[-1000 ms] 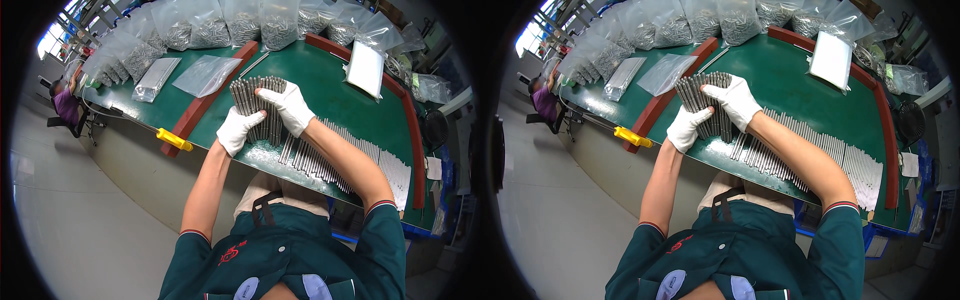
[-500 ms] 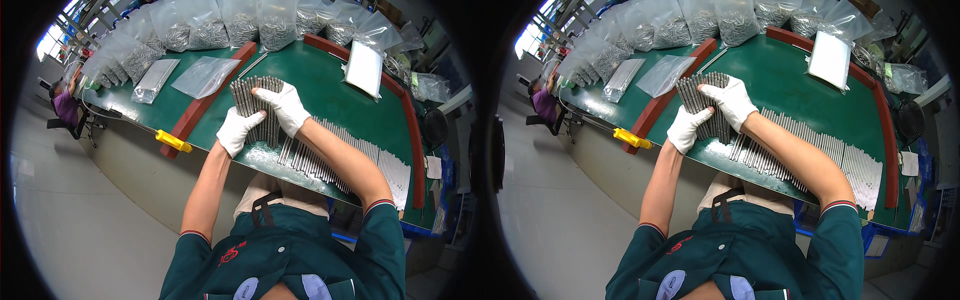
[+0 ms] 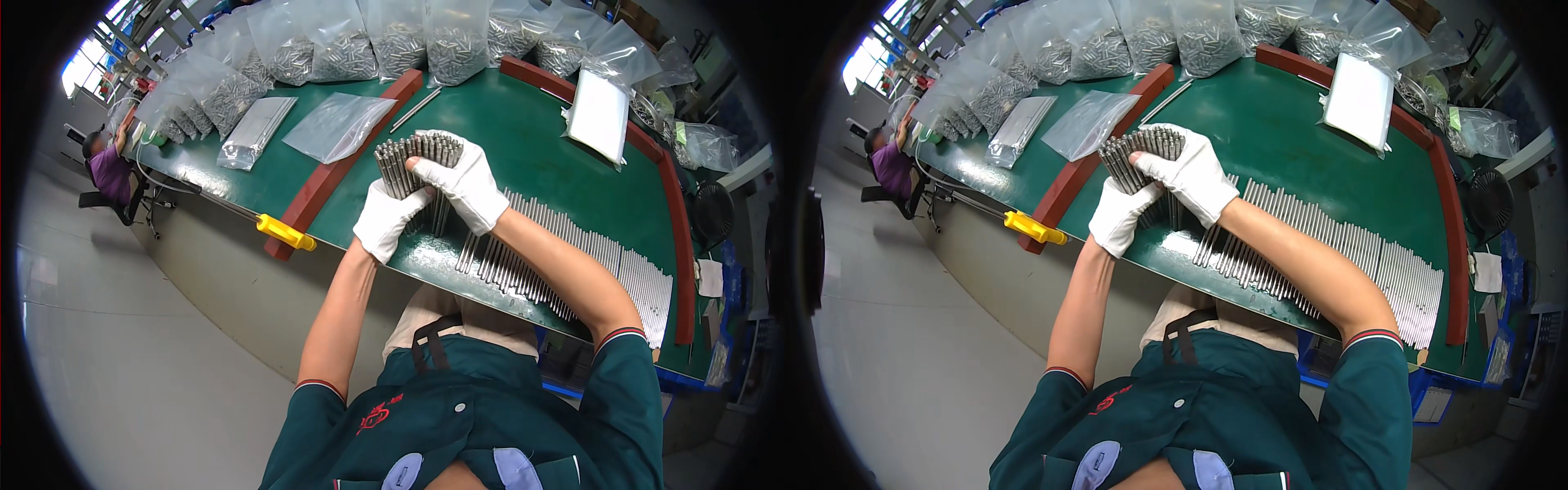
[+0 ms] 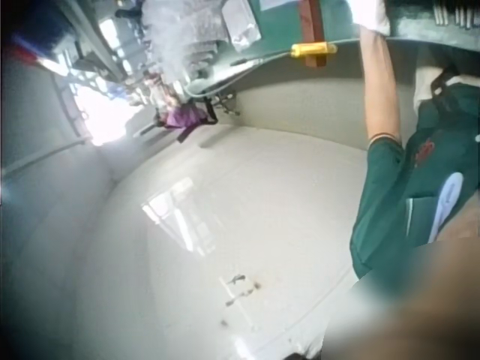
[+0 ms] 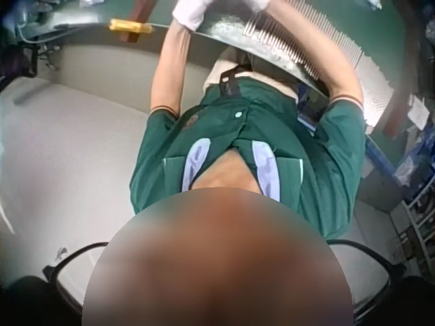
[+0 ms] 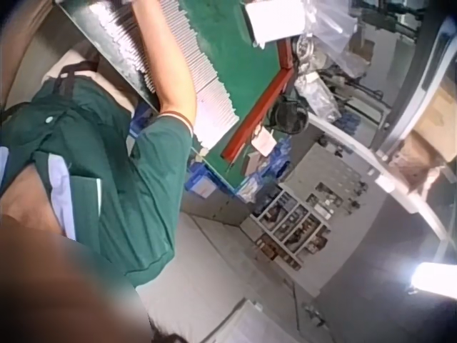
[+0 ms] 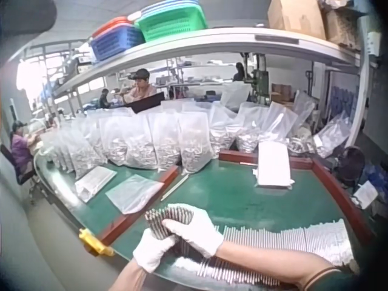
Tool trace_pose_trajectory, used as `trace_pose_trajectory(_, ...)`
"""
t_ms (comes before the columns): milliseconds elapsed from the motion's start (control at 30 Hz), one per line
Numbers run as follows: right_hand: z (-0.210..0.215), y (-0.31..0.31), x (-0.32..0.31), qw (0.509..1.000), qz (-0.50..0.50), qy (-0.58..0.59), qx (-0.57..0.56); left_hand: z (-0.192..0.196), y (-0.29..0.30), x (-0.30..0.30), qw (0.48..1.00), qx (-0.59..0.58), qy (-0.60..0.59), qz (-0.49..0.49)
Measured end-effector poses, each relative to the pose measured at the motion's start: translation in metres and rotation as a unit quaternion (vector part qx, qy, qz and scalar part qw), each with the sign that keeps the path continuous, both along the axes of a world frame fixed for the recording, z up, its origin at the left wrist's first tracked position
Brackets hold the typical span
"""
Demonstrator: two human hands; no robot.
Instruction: Bundling small metal rods together, cleaning them with an air duster, and placing them into plastic bags.
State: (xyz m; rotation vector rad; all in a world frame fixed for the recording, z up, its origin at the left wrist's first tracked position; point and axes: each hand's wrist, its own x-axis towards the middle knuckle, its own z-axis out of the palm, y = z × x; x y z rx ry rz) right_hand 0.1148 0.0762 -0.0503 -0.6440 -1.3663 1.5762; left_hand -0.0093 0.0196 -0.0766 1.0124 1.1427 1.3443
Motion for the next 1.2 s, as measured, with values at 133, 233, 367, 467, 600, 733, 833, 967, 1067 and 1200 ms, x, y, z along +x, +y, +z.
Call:
trace_pose_trajectory(133, 0.002, 0.002, 0.003, 0.996, 0.036, -0.041, 0.072, 0.001, 0.0, 0.002, 1.0, 0.009, -0.023, -0.014)
trace_pose_trajectory(233, 0.007, 0.0, 0.006, 0.996, 0.078, -0.031, -0.018, 0.002, 0.0, 0.003, 0.999, -0.004, -0.046, -0.015)
trace_pose_trajectory(367, 0.001, 0.004, 0.007, 0.997, 0.066, -0.007, -0.044, -0.008, 0.003, 0.001, 0.998, 0.006, -0.066, -0.021)
trace_pose_trajectory(467, -0.003, 0.005, 0.006, 0.997, 0.068, 0.0, -0.045, -0.014, 0.005, -0.002, 0.998, 0.011, -0.06, -0.025)
trace_pose_trajectory(600, -0.004, 0.007, 0.009, 0.996, 0.078, 0.001, -0.053, -0.013, 0.004, -0.002, 0.998, 0.004, -0.058, -0.024)
trace_pose_trajectory(733, -0.001, 0.005, 0.011, 0.993, 0.091, 0.021, -0.072, -0.01, 0.003, -0.002, 0.998, -0.001, -0.05, -0.028)
trace_pose_trajectory(833, -0.003, 0.005, 0.009, 0.995, 0.067, 0.019, -0.072, -0.009, 0.003, -0.001, 0.998, -0.005, -0.051, -0.027)
trace_pose_trajectory(967, -0.003, 0.003, 0.004, 0.999, 0.009, -0.001, -0.042, -0.01, 0.004, 0.0, 0.999, 0.008, -0.05, -0.018)
trace_pose_trajectory(1067, -0.003, 0.002, 0.001, 0.999, -0.016, 0.02, -0.043, -0.01, 0.005, 0.003, 0.998, 0.01, -0.064, -0.005)
trace_pose_trajectory(1200, -0.002, 0.0, -0.001, 0.998, -0.036, 0.034, -0.049, -0.008, 0.005, 0.005, 0.998, 0.001, -0.057, -0.006)
